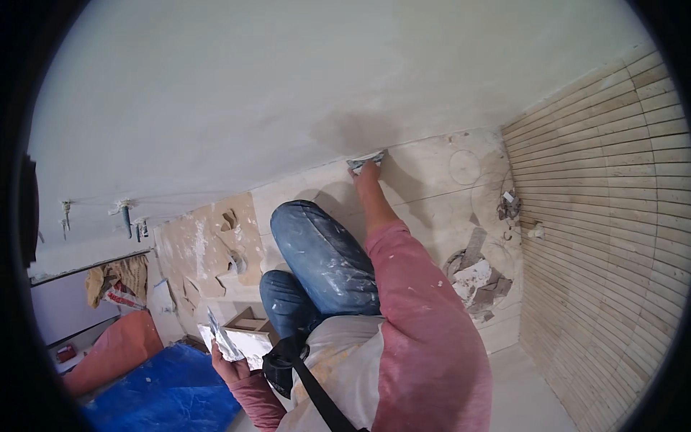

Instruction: The person loads joint compound onto putty knives, transfers it between the blades, and applies it onto the wall using a putty knife.

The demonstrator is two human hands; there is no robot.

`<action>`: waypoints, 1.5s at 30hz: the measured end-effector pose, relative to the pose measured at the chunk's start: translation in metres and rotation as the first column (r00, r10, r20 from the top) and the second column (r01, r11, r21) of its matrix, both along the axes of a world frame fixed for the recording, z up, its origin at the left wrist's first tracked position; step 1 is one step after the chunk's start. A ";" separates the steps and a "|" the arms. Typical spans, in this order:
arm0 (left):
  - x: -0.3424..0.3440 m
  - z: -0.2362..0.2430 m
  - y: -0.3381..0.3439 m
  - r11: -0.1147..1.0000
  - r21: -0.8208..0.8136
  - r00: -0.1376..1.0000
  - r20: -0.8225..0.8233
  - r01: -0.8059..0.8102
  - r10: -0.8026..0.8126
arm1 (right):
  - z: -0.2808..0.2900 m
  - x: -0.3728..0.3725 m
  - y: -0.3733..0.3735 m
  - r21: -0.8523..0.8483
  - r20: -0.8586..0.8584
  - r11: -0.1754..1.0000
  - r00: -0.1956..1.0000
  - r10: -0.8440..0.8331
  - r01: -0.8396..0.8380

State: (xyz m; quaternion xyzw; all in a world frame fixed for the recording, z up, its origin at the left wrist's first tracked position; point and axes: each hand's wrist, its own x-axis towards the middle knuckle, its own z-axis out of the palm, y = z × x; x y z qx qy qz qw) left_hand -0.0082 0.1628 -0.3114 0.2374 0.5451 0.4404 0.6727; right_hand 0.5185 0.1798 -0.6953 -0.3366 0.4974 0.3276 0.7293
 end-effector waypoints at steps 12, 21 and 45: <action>0.005 0.000 0.002 0.999 0.034 0.998 0.054 0.025 -0.027 | 0.055 -0.008 0.009 0.120 0.232 0.993 0.972 -0.031 0.003; 0.002 0.006 0.000 0.998 0.060 0.997 0.078 -0.002 -0.003 | 0.320 -0.088 0.070 -0.165 0.753 0.980 0.656 0.054 0.110; 0.000 0.005 0.001 1.000 0.023 1.000 0.003 -0.005 0.005 | -0.004 -0.051 0.049 -0.025 0.128 1.000 0.992 0.010 -0.006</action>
